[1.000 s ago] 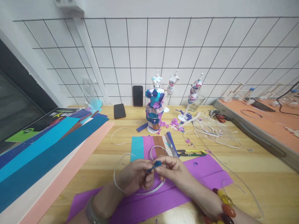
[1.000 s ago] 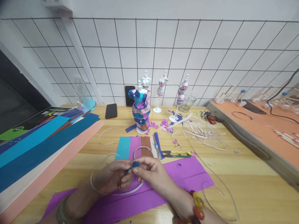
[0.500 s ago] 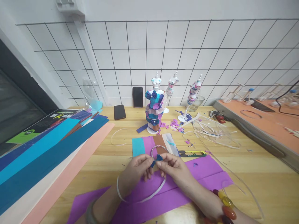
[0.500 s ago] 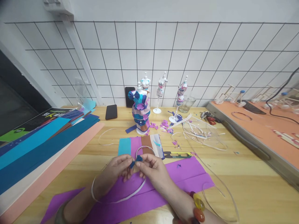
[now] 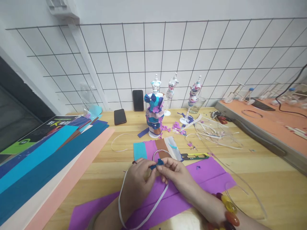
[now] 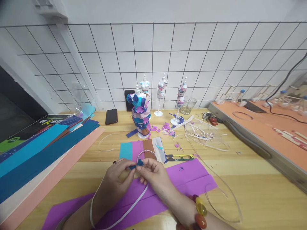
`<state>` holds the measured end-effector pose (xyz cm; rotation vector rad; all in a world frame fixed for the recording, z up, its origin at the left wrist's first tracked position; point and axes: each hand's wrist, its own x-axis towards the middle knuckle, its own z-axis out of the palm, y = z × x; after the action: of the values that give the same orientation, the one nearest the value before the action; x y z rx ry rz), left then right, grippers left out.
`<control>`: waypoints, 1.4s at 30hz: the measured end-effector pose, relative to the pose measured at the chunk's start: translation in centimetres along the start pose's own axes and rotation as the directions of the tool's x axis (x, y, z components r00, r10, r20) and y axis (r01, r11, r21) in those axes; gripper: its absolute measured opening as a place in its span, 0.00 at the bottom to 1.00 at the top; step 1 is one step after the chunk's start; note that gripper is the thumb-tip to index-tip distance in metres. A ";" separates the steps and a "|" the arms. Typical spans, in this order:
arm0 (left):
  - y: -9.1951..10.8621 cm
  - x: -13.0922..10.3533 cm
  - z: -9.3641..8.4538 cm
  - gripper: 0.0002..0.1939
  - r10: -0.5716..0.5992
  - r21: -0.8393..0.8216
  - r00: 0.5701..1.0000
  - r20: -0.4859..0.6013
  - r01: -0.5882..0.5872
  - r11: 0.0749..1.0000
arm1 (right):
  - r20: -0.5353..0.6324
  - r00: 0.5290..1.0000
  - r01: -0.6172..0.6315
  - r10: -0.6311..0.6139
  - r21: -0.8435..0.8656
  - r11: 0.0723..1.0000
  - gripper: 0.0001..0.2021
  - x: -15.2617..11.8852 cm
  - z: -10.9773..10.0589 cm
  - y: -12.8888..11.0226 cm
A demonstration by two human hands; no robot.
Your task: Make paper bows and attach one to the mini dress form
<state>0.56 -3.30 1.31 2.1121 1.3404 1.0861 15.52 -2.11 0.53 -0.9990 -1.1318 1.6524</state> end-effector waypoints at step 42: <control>-0.1 0.1 0.3 0.04 -0.110 -0.022 0.994 -0.001 0.110 0.994 | 0.016 1.000 0.002 -0.001 -0.061 0.998 0.16 0.3 -0.4 0.6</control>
<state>0.75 -3.15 1.12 1.9965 1.4223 1.0534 15.65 -1.89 -0.21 -1.0249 -1.1995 1.6353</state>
